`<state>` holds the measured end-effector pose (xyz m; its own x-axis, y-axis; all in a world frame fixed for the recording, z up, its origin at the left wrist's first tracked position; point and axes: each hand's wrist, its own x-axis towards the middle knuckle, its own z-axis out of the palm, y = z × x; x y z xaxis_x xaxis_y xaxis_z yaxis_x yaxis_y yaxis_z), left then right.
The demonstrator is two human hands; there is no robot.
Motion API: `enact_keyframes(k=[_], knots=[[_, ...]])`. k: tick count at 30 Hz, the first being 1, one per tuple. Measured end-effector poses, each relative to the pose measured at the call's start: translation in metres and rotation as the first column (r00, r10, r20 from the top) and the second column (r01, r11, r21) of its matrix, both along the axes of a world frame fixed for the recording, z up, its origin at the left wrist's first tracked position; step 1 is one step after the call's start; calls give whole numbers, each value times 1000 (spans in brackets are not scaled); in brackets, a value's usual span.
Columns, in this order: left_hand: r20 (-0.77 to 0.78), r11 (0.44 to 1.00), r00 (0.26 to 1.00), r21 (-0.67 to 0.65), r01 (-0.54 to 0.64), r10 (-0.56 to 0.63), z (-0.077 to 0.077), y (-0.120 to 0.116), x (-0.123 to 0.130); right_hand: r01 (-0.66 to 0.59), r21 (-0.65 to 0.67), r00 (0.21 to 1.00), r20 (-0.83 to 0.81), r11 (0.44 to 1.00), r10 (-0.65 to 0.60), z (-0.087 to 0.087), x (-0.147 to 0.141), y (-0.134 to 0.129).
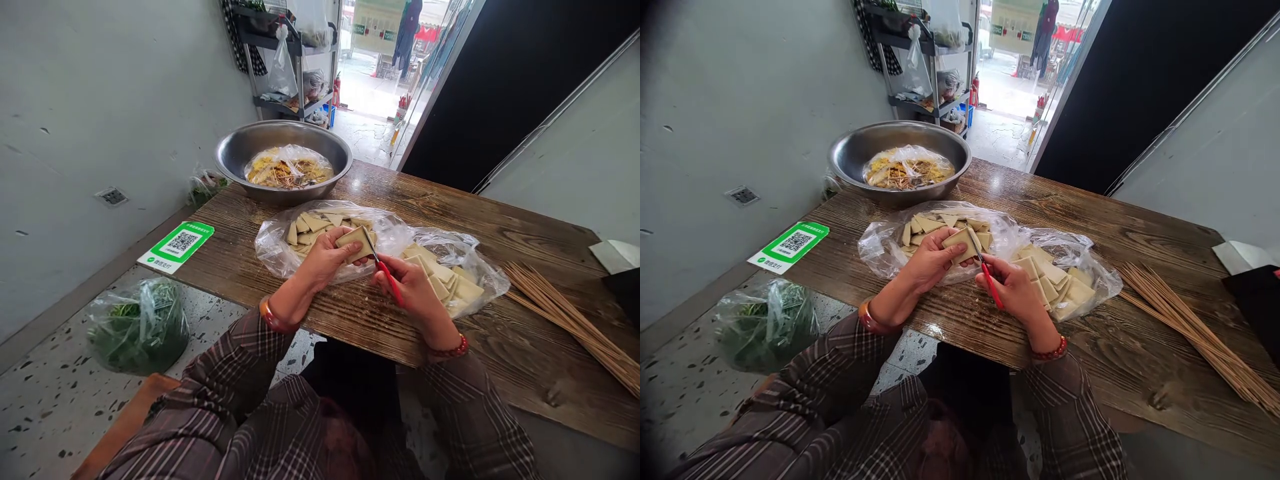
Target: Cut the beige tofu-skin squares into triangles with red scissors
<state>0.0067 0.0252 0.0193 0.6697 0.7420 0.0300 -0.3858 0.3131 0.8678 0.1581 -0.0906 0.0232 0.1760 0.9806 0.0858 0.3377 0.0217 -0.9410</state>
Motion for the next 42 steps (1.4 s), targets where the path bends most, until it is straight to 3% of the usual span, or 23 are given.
enact_keyframes(k=[9,15,18,25,31,42], knots=[[-94,997,994,60,-48,53,-3,1,-1,40,-64,999,-28,997,-42,-2,2,0],[5,992,993,-47,-114,115,-3,6,0,83,-53,993,-74,995,-87,-1,4,0],[76,990,990,-76,-115,121,0,9,-1,82,-33,996,-20,996,-83,-5,6,-1],[96,978,975,-78,-195,202,-1,10,-1,63,2,998,1,998,-63,-10,7,-1],[97,949,945,18,-315,312,2,11,-2,64,13,998,-3,998,-64,-9,7,-1],[85,972,968,-38,-232,234,8,8,-2,3,25,997,72,1000,-4,-8,5,0]])
